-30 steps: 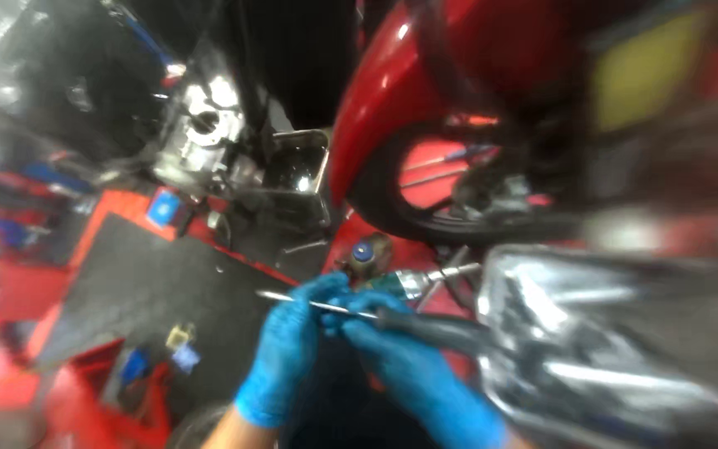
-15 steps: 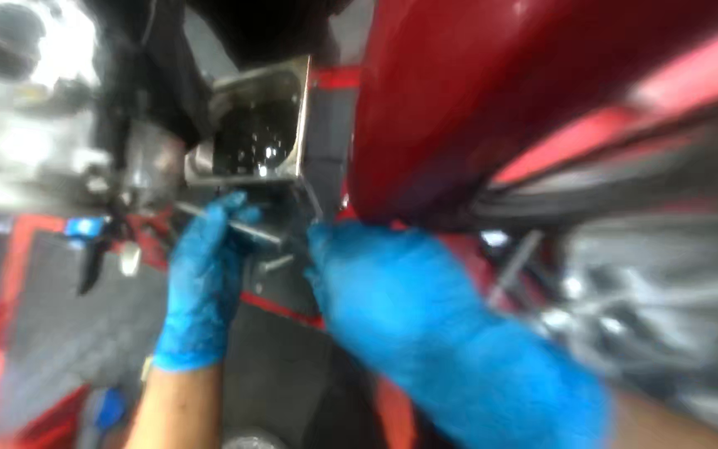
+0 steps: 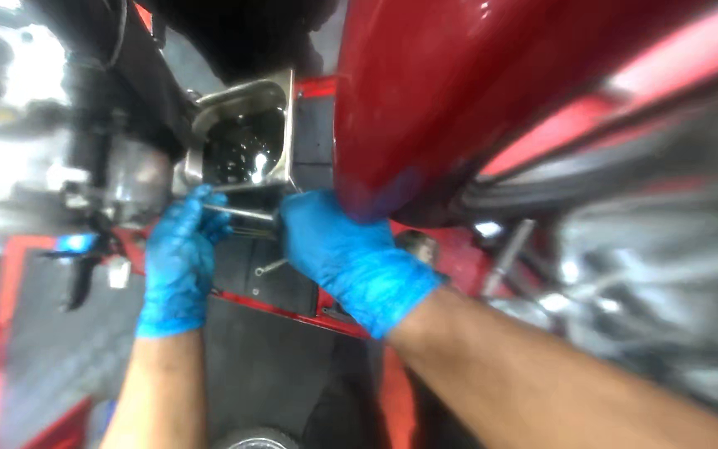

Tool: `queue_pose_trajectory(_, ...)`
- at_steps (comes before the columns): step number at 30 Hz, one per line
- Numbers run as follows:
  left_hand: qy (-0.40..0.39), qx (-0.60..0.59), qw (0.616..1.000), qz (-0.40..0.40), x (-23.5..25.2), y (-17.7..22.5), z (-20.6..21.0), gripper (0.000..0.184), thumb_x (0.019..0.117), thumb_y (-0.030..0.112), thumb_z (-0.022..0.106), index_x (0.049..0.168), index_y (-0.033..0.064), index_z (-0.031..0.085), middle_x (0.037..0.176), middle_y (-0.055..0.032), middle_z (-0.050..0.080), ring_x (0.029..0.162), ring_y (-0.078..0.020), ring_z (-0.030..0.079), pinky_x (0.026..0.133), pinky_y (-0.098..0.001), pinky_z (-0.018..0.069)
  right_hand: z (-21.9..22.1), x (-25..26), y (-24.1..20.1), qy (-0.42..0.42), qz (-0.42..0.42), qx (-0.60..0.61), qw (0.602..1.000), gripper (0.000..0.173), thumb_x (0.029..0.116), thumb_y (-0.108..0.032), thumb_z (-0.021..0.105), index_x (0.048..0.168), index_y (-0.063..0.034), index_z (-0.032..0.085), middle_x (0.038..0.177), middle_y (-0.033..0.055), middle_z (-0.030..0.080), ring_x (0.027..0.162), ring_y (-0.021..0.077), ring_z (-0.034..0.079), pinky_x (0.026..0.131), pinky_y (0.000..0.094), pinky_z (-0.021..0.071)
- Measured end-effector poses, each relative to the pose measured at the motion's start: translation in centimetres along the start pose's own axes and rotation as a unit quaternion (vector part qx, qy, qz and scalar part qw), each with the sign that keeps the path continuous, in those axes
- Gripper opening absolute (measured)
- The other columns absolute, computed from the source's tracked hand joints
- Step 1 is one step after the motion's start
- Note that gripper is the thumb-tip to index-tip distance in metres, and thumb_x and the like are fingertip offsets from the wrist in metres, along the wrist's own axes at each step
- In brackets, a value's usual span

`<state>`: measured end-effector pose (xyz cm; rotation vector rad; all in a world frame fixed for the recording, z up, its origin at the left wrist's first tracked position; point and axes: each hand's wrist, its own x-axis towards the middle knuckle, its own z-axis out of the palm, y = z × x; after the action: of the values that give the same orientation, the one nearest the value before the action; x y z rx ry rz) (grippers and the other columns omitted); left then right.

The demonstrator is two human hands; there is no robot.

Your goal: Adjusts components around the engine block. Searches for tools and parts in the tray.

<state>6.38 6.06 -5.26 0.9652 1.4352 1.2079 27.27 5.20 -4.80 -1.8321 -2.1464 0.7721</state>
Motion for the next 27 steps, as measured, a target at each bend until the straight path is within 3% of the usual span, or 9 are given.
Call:
queue_pose_trajectory(18,0.023,-0.003,1.000,-0.008,0.0,0.8,-0.6,0.029,0.1091,0.018,0.045,0.123,0.0027,0.066,0.105,-0.0103,0.072,0.090,-0.0223,0.071,0.083,-0.0413,0.0615,-0.1,0.1,0.1,-0.009,-0.014,-0.012,1.000,0.012,0.0937,-0.024,0.061,0.089,-0.0163,0.070,0.084,0.0095,0.068,0.082,0.0322,0.068,0.063,0.0547,0.0525)
queue_pose_trajectory(23,0.039,0.008,0.999,-0.036,0.0,1.1,0.0,0.025,0.1069,0.019,0.052,0.120,0.0039,0.068,0.104,-0.0100,0.073,0.087,-0.0211,0.072,0.079,-0.0378,0.0621,-0.4,0.0,0.3,-0.036,-0.009,-0.006,0.999,0.010,0.0941,-0.025,0.062,0.095,-0.0178,0.070,0.091,0.0084,0.069,0.090,0.0316,0.068,0.069,0.0556,0.0538)
queue_pose_trajectory(27,0.044,0.003,0.998,-0.035,0.2,1.0,0.1,0.025,0.1071,0.019,0.051,0.119,0.0044,0.067,0.103,-0.0095,0.072,0.086,-0.0204,0.071,0.078,-0.0377,0.0615,-0.3,0.5,0.3,-0.041,-0.010,0.000,0.999,0.011,0.0931,-0.026,0.063,0.093,-0.0177,0.071,0.089,0.0094,0.070,0.087,0.0326,0.069,0.066,0.0561,0.0537)
